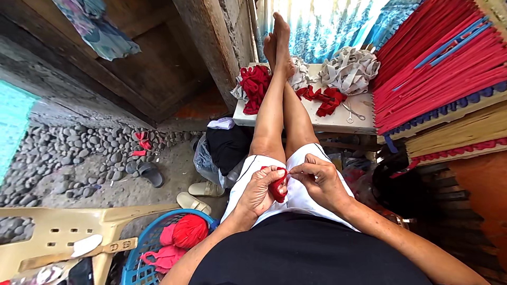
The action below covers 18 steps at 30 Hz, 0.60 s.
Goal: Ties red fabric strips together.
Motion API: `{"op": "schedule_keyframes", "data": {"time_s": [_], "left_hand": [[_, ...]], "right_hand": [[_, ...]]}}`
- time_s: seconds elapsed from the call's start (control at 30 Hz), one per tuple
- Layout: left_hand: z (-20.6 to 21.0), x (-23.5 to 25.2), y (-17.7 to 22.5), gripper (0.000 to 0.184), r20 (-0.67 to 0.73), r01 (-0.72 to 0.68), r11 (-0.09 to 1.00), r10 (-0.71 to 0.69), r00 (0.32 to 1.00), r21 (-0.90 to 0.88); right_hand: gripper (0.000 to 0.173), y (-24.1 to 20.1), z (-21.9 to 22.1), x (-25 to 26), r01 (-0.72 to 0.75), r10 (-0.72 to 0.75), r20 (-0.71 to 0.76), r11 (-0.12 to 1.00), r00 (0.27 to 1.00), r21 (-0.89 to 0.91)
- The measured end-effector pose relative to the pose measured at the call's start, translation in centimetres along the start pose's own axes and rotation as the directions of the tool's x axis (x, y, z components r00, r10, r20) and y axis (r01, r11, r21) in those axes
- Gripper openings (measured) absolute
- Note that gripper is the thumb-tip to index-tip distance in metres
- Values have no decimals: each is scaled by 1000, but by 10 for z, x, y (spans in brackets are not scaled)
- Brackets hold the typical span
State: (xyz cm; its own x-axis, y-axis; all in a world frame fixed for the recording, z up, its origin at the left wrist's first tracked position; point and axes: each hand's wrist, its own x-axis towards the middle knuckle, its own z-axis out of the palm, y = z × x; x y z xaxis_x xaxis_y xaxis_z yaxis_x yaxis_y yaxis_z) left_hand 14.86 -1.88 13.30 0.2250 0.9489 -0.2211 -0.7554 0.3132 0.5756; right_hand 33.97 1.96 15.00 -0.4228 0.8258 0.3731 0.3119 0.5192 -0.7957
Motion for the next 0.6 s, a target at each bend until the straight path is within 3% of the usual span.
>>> {"op": "schedule_keyframes", "data": {"time_s": [0.17, 0.6], "left_hand": [[3, -1, 1, 10, -13, -11, 1000, 11, 1000, 2], [11, -4, 0, 12, -123, -87, 987, 104, 987, 134]], "right_hand": [[7, 4, 1, 0, -69, 68, 9, 989, 998, 133], [5, 8, 5, -2, -126, 121, 37, 975, 992, 183]]}}
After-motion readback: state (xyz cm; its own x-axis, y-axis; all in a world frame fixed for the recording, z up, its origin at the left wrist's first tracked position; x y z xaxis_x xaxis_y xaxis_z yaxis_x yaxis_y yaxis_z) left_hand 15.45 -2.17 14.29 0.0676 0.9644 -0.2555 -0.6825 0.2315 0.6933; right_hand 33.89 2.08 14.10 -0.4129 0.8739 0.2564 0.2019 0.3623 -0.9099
